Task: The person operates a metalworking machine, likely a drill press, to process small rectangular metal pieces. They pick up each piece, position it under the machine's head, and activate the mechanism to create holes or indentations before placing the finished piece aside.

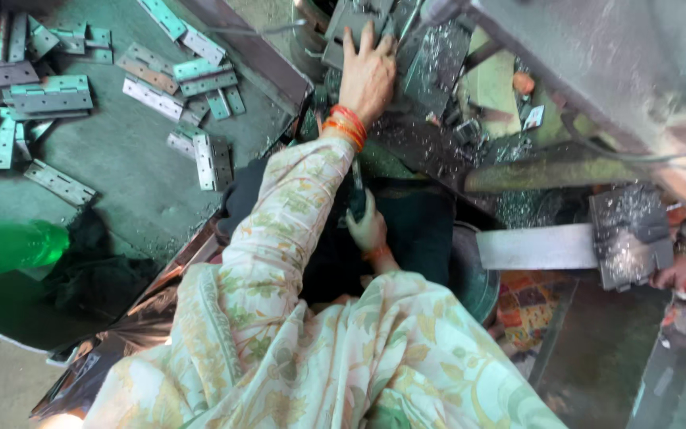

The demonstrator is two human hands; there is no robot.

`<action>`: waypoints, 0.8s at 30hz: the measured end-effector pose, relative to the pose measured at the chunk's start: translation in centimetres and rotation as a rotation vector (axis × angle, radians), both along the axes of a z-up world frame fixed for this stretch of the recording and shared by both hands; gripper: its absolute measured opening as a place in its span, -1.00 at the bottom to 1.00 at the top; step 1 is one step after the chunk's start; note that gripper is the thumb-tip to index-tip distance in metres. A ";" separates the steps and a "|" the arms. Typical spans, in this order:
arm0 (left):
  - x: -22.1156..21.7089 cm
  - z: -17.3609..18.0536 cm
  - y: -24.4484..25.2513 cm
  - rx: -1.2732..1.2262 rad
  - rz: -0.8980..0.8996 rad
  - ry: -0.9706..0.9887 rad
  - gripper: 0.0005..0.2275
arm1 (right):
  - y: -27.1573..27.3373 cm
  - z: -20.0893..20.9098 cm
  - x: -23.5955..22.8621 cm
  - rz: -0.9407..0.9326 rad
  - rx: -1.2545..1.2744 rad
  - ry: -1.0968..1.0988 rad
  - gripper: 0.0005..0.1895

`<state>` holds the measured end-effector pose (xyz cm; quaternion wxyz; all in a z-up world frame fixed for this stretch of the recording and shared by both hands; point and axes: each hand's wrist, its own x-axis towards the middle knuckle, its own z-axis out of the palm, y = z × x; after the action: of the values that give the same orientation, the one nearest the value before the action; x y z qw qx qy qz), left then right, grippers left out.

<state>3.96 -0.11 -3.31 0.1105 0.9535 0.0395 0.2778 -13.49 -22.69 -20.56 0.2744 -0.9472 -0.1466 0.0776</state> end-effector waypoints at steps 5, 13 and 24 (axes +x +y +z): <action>1.8 1.0 1.3 -0.049 0.029 0.061 -0.70 | -0.4 4.0 3.2 0.152 0.079 -0.060 -0.11; 4.2 0.9 0.2 -0.061 0.065 0.053 -0.73 | -0.5 3.9 2.3 0.068 -0.049 -0.052 -0.18; 0.8 0.5 0.7 -0.024 0.012 0.063 -0.58 | -0.7 3.4 2.5 0.111 0.063 -0.043 -0.17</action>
<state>4.80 0.56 -2.84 0.1189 0.9601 0.0523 0.2478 -11.00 -23.34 -17.20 0.2962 -0.9299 -0.2073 0.0676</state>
